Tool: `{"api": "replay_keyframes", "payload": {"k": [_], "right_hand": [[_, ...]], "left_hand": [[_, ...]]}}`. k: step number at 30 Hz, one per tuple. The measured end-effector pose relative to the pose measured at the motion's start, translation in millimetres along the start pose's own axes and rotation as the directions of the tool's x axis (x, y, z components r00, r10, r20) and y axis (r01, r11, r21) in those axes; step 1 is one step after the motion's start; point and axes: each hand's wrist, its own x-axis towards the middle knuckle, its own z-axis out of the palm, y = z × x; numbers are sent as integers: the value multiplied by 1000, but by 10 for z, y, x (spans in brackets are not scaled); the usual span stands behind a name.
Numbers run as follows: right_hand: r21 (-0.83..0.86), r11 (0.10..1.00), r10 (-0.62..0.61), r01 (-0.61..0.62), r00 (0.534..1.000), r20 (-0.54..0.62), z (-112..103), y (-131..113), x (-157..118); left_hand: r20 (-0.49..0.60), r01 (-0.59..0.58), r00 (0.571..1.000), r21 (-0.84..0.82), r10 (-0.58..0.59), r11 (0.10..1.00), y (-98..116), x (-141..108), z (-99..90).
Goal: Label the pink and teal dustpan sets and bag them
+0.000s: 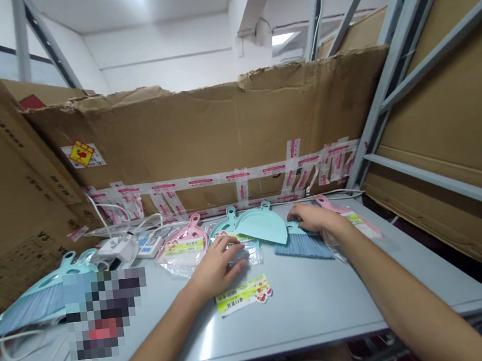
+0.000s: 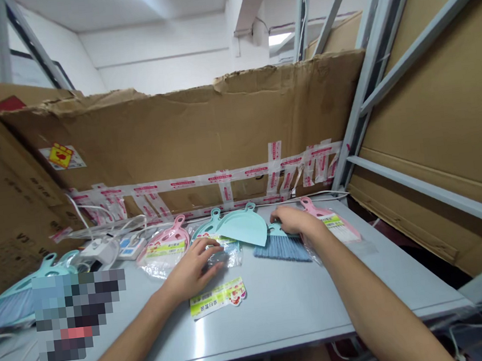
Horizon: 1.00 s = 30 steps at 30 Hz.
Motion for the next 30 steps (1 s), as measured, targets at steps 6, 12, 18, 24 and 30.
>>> {"api": "replay_keyframes", "payload": {"k": [6,12,18,24,30], "right_hand": [[-24,998,54,-54,998,9,-33,147,-6],[-33,993,115,-114,993,34,-151,288,-2],[43,989,145,-144,989,-20,-158,571,-115],[122,976,200,-180,963,-180,-157,901,-235],[90,872,472,-480,781,-409,-85,1295,-331]], "left_hand": [[-126,-64,990,20,66,998,28,129,-26],[194,-162,971,95,142,982,487,752,145],[448,68,883,174,-140,982,949,1326,775],[385,189,893,151,-234,970,1272,1538,1148],[393,266,872,118,-291,957,1392,1653,1321]]}}
